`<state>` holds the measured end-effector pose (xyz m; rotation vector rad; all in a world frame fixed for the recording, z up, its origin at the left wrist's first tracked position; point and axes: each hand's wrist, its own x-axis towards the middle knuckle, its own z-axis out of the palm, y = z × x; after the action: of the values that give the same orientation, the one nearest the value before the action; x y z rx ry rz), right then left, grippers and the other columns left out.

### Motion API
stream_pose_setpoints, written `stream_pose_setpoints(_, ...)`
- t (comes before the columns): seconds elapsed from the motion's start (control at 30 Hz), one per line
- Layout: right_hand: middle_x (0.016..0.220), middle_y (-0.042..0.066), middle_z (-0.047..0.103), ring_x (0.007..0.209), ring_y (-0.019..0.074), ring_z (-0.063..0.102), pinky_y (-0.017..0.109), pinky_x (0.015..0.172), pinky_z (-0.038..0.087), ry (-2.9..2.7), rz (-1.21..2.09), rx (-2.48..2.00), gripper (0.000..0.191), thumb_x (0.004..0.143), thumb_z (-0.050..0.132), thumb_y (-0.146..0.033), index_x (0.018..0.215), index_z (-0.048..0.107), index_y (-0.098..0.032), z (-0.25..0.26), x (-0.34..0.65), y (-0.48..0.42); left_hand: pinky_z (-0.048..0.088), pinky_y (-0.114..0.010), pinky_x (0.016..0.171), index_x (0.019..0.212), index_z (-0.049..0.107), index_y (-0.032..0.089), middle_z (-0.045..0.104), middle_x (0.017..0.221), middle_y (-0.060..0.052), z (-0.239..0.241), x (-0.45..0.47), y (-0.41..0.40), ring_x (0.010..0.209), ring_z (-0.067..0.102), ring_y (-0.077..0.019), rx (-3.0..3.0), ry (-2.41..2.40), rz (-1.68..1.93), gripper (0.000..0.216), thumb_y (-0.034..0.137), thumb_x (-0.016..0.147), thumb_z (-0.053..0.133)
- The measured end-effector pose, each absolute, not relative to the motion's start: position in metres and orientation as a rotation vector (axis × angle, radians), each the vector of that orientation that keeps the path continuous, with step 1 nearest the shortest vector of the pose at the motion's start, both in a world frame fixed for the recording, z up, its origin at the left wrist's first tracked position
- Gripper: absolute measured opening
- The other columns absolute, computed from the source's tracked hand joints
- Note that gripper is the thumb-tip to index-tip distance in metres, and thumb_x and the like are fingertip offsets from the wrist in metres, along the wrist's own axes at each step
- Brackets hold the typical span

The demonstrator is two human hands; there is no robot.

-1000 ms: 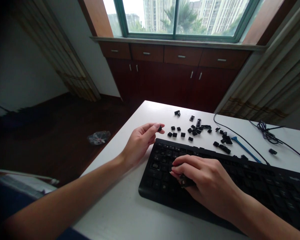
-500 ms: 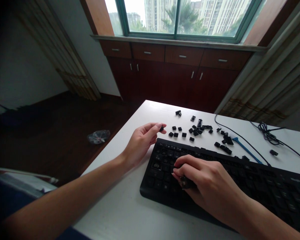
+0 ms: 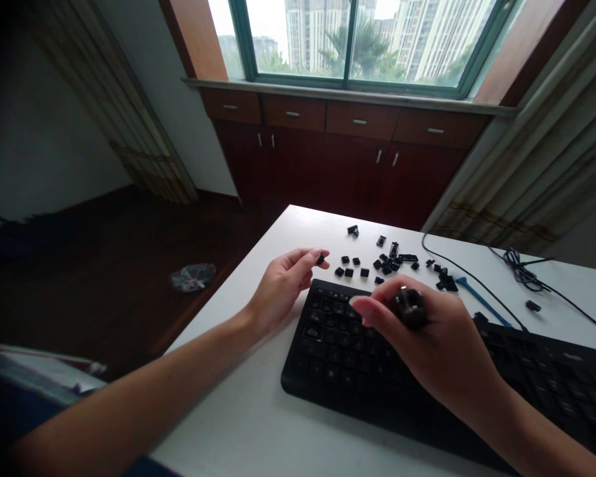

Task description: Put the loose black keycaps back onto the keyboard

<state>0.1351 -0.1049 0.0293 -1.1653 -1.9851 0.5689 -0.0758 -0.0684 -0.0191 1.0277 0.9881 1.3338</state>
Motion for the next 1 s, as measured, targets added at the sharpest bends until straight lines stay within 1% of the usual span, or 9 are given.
stream_pose_setpoints(0.07, 0.049, -0.002, 0.06, 0.039, 0.0126, 0.055, 0.024, 0.038, 0.043, -1.838, 0.74, -1.172, 0.032, 0.091, 0.063, -0.045, 0.068, 0.06, -0.023, 0.028, 0.133, -0.102, 0.038, -0.024, 0.061, 0.104, 0.075, 0.015, 0.071, 0.097, -0.009, -0.02, -0.078, -0.067, 0.062, 0.046, -0.0086, 0.999, 0.971, 1.328, 0.029, 0.038, 0.091, 0.064)
stream_pose_setpoints(0.17, 0.038, -0.006, 0.044, 0.032, 0.011, 0.044, 0.025, 0.039, 0.043, -1.592, 1.031, -1.088, 0.044, 0.094, 0.057, -0.048, 0.059, 0.05, -0.023, 0.027, 0.128, -0.097, 0.036, -0.022, 0.058, 0.104, 0.075, 0.016, 0.071, 0.1, -0.008, -0.022, -0.081, -0.064, 0.059, 0.042, -0.0062, 0.886, 0.914, 1.308, 0.029, 0.039, 0.088, 0.067)
stream_pose_setpoints(0.27, 0.04, -0.007, 0.031, 0.034, 0.0098, 0.033, 0.028, 0.044, 0.044, -1.402, 1.35, -0.914, 0.05, 0.097, 0.048, -0.047, 0.054, 0.041, -0.023, 0.036, 0.118, -0.094, 0.034, -0.019, 0.055, 0.106, 0.074, 0.017, 0.07, 0.104, -0.008, -0.025, -0.084, -0.061, 0.058, 0.039, -0.0045, 0.777, 0.872, 1.29, 0.031, 0.04, 0.085, 0.071)
stream_pose_setpoints(0.37, 0.047, -0.006, 0.032, 0.041, 0.0101, 0.033, 0.028, 0.047, 0.044, -1.335, 1.545, -0.778, 0.047, 0.092, 0.055, -0.04, 0.052, 0.036, -0.022, 0.043, 0.105, -0.097, 0.033, -0.018, 0.054, 0.107, 0.074, 0.017, 0.07, 0.104, -0.008, -0.028, -0.086, -0.059, 0.058, 0.038, -0.0037, 0.769, 0.867, 1.283, 0.033, 0.041, 0.084, 0.073)
stream_pose_setpoints(0.47, 0.044, -0.007, 0.026, 0.038, 0.0082, 0.025, 0.026, 0.04, 0.032, -1.322, 1.569, -0.729, 0.05, 0.089, 0.06, -0.036, 0.05, 0.033, -0.022, 0.039, 0.092, -0.103, 0.033, -0.018, 0.055, 0.106, 0.074, 0.017, 0.07, 0.104, -0.008, -0.029, -0.085, -0.059, 0.059, 0.039, -0.004, 0.797, 0.882, 1.276, 0.033, 0.042, 0.084, 0.072)
stream_pose_setpoints(0.53, 0.042, -0.008, 0.026, 0.037, 0.0077, 0.024, 0.026, 0.039, 0.026, -1.347, 1.519, -0.708, 0.052, 0.091, 0.061, -0.037, 0.049, 0.035, -0.021, 0.035, 0.085, -0.106, 0.033, -0.019, 0.055, 0.106, 0.074, 0.017, 0.071, 0.104, -0.008, -0.028, -0.084, -0.059, 0.059, 0.04, -0.0046, 0.822, 0.891, 1.275, 0.033, 0.042, 0.084, 0.072)
stream_pose_setpoints(0.7, 0.043, -0.006, 0.031, 0.04, 0.0084, 0.028, 0.028, 0.044, 0.025, -1.379, 1.422, -0.595, 0.051, 0.094, 0.057, -0.032, 0.048, 0.04, -0.02, 0.03, 0.076, -0.109, 0.035, -0.019, 0.06, 0.108, 0.075, 0.02, 0.072, 0.107, -0.008, -0.024, -0.084, -0.062, 0.063, 0.043, -0.0057, 0.866, 0.913, 1.254, 0.032, 0.042, 0.087, 0.07)
stream_pose_setpoints(0.87, 0.044, -0.006, 0.03, 0.041, 0.0081, 0.027, 0.029, 0.042, 0.021, -1.474, 1.428, -0.73, 0.054, 0.093, 0.059, -0.04, 0.048, 0.037, -0.02, 0.016, 0.074, -0.108, 0.035, -0.017, 0.06, 0.11, 0.074, 0.019, 0.072, 0.111, -0.009, -0.022, -0.084, -0.062, 0.064, 0.045, -0.005, 0.881, 0.924, 1.233, 0.032, 0.042, 0.087, 0.07)
stream_pose_setpoints(1.0, 0.044, -0.006, 0.031, 0.041, 0.0083, 0.028, 0.029, 0.044, 0.023, -1.404, 1.417, -0.68, 0.052, 0.095, 0.057, -0.037, 0.048, 0.041, -0.02, 0.013, 0.077, -0.109, 0.038, -0.017, 0.061, 0.107, 0.074, 0.017, 0.073, 0.11, -0.009, -0.019, -0.083, -0.063, 0.065, 0.048, -0.0052, 0.896, 0.902, 1.235, 0.031, 0.041, 0.087, 0.071)
